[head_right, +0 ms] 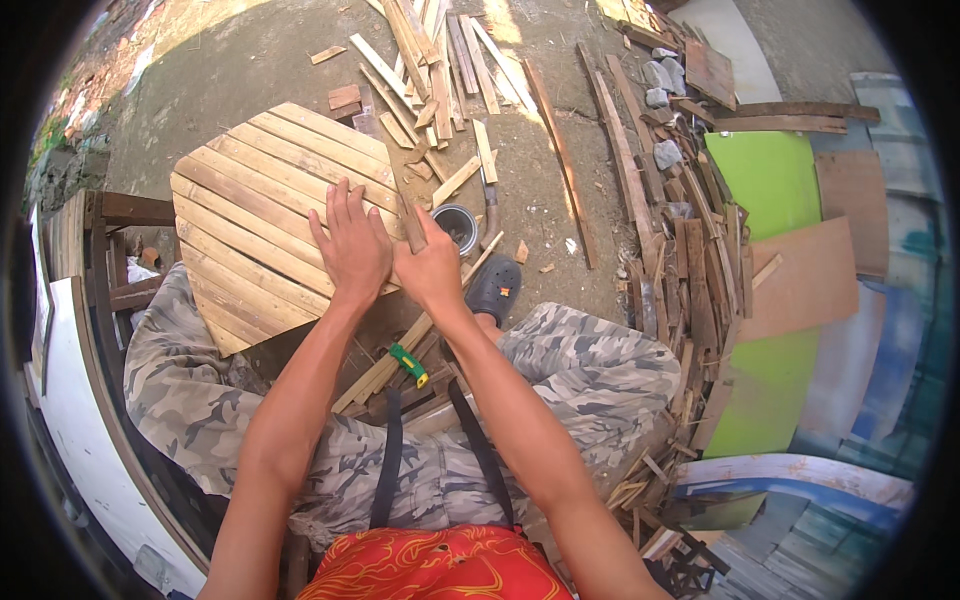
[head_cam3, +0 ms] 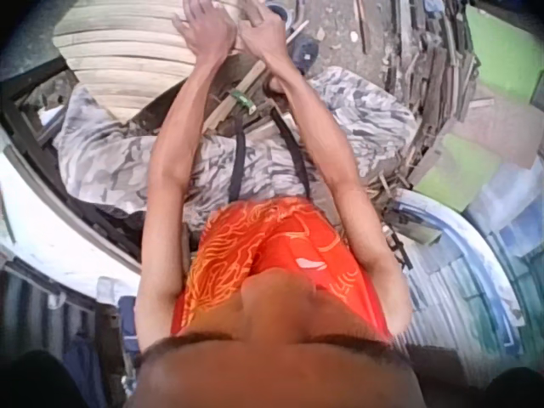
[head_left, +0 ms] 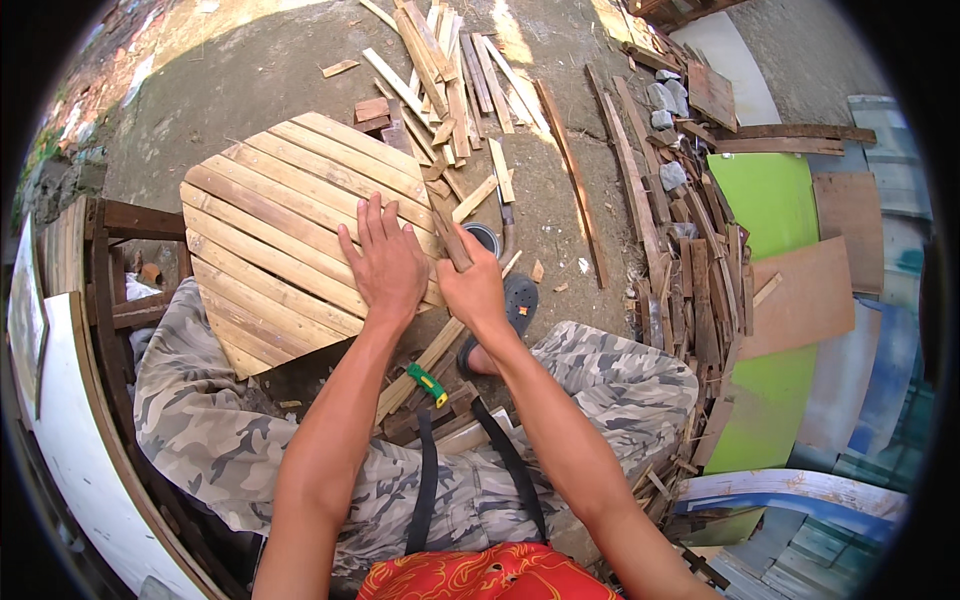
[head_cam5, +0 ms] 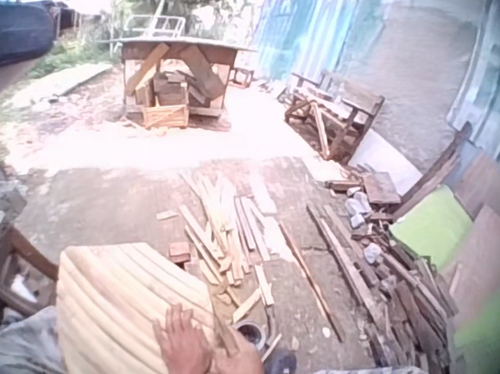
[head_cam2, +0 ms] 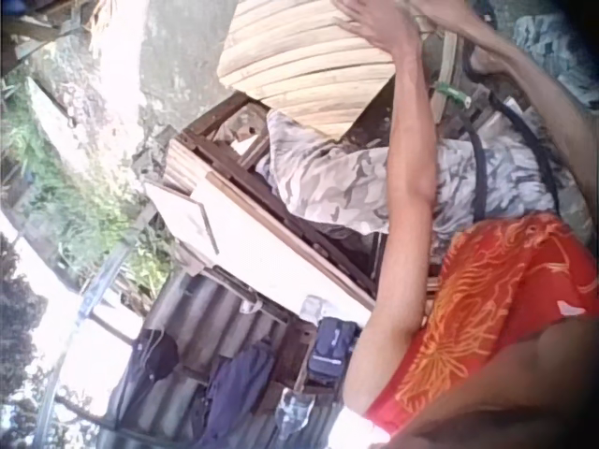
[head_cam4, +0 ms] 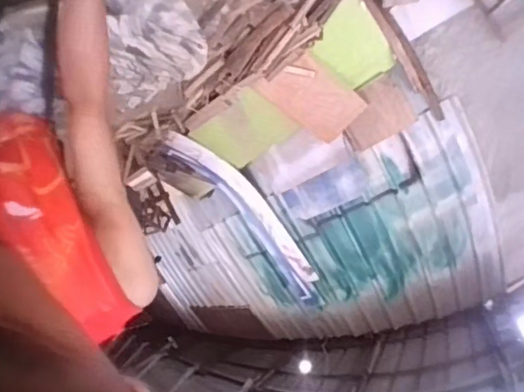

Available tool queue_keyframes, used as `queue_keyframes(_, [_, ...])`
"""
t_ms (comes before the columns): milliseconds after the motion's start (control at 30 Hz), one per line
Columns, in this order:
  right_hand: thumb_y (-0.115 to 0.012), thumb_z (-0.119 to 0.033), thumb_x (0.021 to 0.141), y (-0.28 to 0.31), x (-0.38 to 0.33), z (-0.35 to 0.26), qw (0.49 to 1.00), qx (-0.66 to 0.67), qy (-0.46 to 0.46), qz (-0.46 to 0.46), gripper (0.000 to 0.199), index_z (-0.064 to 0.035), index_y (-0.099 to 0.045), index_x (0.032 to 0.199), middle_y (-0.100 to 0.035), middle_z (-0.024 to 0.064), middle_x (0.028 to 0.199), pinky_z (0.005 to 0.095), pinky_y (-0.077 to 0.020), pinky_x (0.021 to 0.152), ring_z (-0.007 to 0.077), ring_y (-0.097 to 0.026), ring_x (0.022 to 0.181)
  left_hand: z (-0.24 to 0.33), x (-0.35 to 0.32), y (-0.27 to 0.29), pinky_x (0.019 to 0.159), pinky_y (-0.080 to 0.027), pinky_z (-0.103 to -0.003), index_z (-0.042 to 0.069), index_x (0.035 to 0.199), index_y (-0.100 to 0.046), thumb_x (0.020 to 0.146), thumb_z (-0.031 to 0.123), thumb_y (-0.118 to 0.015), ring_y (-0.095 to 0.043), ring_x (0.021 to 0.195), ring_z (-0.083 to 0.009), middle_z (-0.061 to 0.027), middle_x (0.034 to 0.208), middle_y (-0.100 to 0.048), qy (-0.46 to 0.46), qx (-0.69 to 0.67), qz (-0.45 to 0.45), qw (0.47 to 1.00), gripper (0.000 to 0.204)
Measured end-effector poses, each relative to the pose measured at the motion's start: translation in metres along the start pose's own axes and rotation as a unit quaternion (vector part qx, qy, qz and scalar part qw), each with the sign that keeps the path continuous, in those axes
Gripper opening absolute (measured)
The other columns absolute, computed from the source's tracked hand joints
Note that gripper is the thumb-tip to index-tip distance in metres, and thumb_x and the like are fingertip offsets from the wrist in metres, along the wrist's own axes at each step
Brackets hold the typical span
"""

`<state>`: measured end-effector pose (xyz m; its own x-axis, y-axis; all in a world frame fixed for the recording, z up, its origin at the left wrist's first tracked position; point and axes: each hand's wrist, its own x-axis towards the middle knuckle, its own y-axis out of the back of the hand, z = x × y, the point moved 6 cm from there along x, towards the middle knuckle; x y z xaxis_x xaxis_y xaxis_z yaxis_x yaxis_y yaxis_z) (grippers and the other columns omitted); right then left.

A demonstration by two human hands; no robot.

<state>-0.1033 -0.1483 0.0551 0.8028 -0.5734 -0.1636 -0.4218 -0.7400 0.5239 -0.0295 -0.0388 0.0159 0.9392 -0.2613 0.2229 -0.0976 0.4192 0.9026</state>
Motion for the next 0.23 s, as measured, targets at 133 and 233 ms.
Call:
queue_keyframes(133, [-0.057,-0.005,0.086,0.013,-0.034,0.002,0.999,-0.016,0.036,-0.009,0.059,0.0027,-0.055,0.145,-0.074,0.0228,0.119,0.0347,-0.0541,0.094,0.0278,-0.071,0.095,-0.001,0.003,0.0,0.125,-0.016,-0.056,0.007,0.142,-0.053,0.104,0.024,-0.053,-0.032,0.153,-0.0263,-0.0094,0.157,-0.045,-0.012,0.001,0.001,1.0,0.043])
queue_keyframes(233, [-0.062,-0.016,0.087,0.056,-0.108,0.003,0.992,0.076,-0.04,-0.095,0.069,-0.0024,-0.048,0.153,-0.064,0.0241,0.14,0.0426,-0.048,0.11,0.036,-0.065,0.126,-0.002,-0.005,-0.001,0.126,-0.015,-0.056,0.006,0.145,-0.05,0.105,0.026,-0.052,-0.03,0.154,-0.0266,-0.0096,0.158,-0.043,0.007,-0.002,-0.027,1.0,0.044])
